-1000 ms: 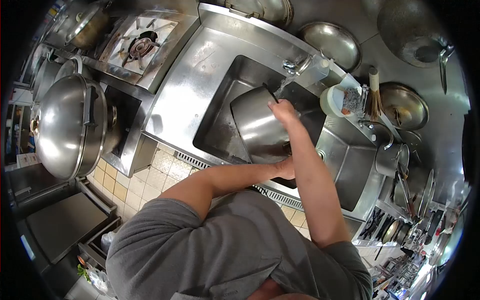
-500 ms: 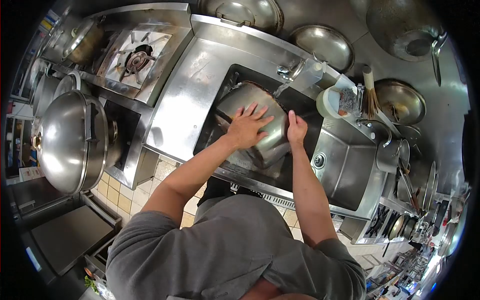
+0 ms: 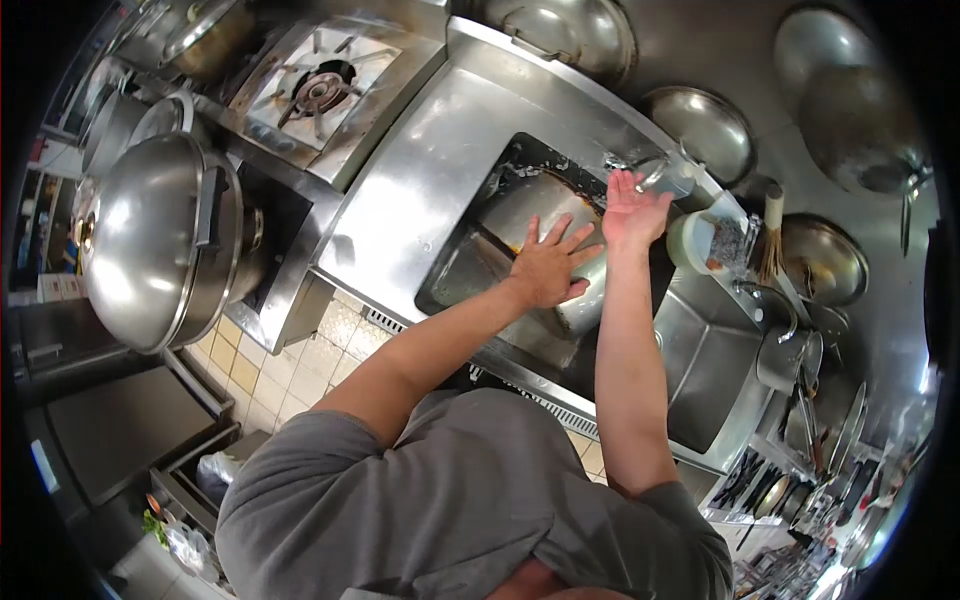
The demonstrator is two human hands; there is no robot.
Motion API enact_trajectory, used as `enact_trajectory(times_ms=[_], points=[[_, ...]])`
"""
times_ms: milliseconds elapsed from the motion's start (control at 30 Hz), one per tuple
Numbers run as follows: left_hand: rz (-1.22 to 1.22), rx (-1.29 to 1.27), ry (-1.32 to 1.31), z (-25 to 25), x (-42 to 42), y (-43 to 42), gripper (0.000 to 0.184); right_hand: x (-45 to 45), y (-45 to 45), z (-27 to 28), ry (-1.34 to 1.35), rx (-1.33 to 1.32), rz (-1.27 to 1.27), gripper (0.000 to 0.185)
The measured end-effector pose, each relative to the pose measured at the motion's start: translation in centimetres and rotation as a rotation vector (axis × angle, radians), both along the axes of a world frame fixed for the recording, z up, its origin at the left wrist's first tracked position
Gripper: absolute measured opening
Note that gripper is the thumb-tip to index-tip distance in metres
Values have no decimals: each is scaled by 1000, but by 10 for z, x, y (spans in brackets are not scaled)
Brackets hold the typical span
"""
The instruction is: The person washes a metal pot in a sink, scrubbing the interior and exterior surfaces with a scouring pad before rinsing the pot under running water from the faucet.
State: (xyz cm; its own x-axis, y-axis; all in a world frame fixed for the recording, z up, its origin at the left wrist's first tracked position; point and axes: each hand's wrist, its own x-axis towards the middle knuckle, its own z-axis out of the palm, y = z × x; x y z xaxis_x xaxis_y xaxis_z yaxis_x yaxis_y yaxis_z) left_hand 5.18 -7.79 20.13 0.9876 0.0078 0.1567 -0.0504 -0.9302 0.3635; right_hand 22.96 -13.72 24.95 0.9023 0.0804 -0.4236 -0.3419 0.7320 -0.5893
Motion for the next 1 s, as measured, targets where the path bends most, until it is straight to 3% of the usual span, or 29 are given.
enact_trajectory(times_ms=[67, 133, 233, 267, 333, 367, 433, 633, 800, 1000], points=[[-18, -16, 55, 14, 1, 7, 67, -7, 10, 6, -93, -26, 108, 66], [-55, -57, 44, 11, 9, 14, 66, -10, 31, 9, -316, -544, 343, 64], [72, -270, 125, 7, 35, 32, 78, 14, 48, 13, -317, -658, 541, 51], [74, -267, 125, 4, 44, 36, 78, 21, 53, 14, -278, -627, 551, 47], [475, -307, 7, -4, 57, 37, 94, 29, 59, 13, -317, -636, 585, 46], [473, -306, 8, -8, 63, 39, 94, 35, 63, 12, -359, -644, 620, 46], [444, -280, 251, -5, 67, 41, 104, 38, 65, 8, -332, -641, 621, 43], [426, -272, 448, 15, 94, 33, 106, 18, 5, 9, -255, -543, 712, 36], [457, -252, 434, 10, 93, 26, 106, 10, -33, 11, -201, -427, 739, 33], [464, -246, 385, 16, 93, 26, 105, 14, 11, 12, -173, -449, 732, 38]])
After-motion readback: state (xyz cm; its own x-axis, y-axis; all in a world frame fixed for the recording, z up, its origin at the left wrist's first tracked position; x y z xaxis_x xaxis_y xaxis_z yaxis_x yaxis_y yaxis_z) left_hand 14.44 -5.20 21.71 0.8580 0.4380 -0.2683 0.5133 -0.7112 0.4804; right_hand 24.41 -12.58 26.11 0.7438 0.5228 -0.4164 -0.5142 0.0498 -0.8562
